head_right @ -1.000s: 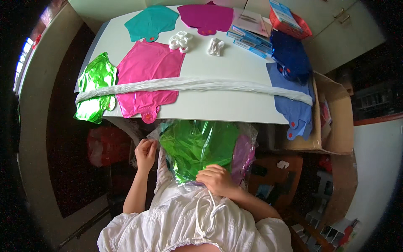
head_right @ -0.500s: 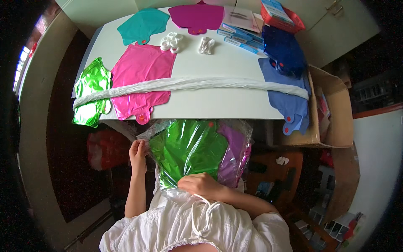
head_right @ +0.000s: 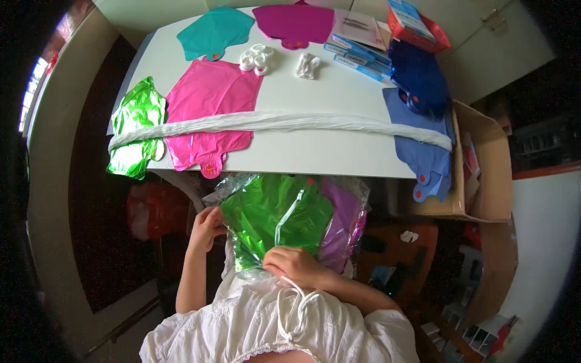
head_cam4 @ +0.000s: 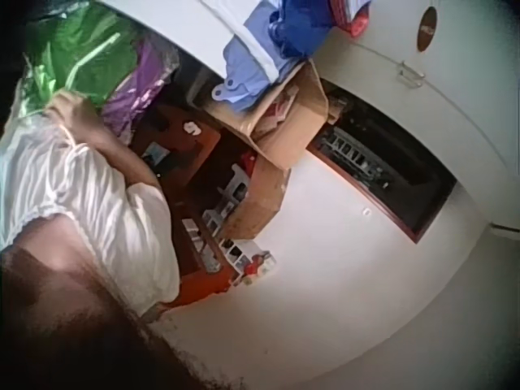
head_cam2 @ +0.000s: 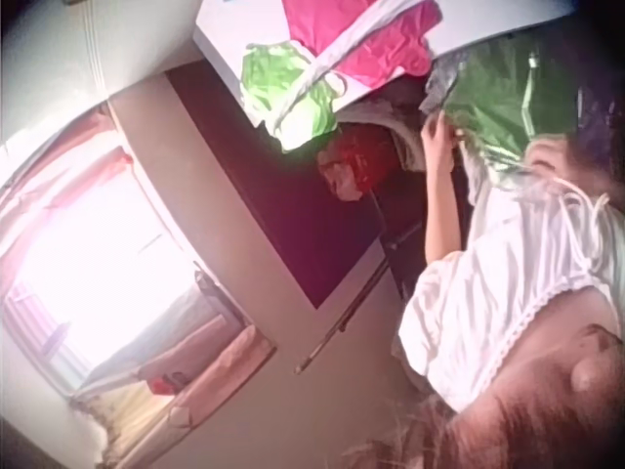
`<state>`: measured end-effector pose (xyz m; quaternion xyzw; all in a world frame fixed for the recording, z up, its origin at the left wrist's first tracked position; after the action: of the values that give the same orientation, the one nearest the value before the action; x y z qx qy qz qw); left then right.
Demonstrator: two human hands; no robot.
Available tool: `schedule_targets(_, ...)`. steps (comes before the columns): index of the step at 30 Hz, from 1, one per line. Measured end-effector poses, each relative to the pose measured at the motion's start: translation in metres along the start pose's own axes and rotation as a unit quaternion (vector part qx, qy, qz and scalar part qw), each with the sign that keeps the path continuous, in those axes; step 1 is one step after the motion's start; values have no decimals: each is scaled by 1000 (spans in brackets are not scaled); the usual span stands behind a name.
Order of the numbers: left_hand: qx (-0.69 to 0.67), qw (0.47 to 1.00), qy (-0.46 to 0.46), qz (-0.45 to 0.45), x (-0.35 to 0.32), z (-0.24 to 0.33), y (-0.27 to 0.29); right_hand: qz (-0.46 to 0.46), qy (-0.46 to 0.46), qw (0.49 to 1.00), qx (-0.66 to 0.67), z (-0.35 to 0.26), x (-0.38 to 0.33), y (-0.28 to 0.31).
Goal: Unpacking colorful plastic products from individual bags and organizing them on a workbench.
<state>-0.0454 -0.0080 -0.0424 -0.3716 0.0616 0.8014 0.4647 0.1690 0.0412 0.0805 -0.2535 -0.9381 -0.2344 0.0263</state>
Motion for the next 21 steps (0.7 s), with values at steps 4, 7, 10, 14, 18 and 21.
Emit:
schedule_targets(4, 29, 996, 45, -68, -16, -9, 1, -3, -12, 1000, 6, 3, -8, 11)
schedule_targets(7, 48, 996, 25, -72, -17, -9, 1, -36, 4, 999, 11, 0, -9, 8)
schedule_targets(10, 49, 997, 23, -51, -11, -11, 7, -53, 16, 998, 15, -3, -6, 8)
schedule_targets(14, 94, 995, -12, -11, -12, 3, 8, -75, 20, 996, 52, -3, -5, 10)
schedule_targets(18, 130, 989, -69, -12, -9, 12, 10, -96, 9, 990, 107, -2, -7, 16)
schedule_targets(21, 102, 992, -72, -22, -10, 17, 10, -100, 12, 991, 87, -6, -6, 18)
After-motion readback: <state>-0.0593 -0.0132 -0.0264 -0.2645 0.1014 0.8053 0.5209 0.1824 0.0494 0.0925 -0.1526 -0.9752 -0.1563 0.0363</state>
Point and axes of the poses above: each hand's wrist, its own x-axis towards the middle knuckle, its own y-axis out of the back of the hand, z = x × y, the point moved 7 cm from there along x, towards the middle knuckle, and after that the axes turned 2 degrees about y, right-handed, at the moved point
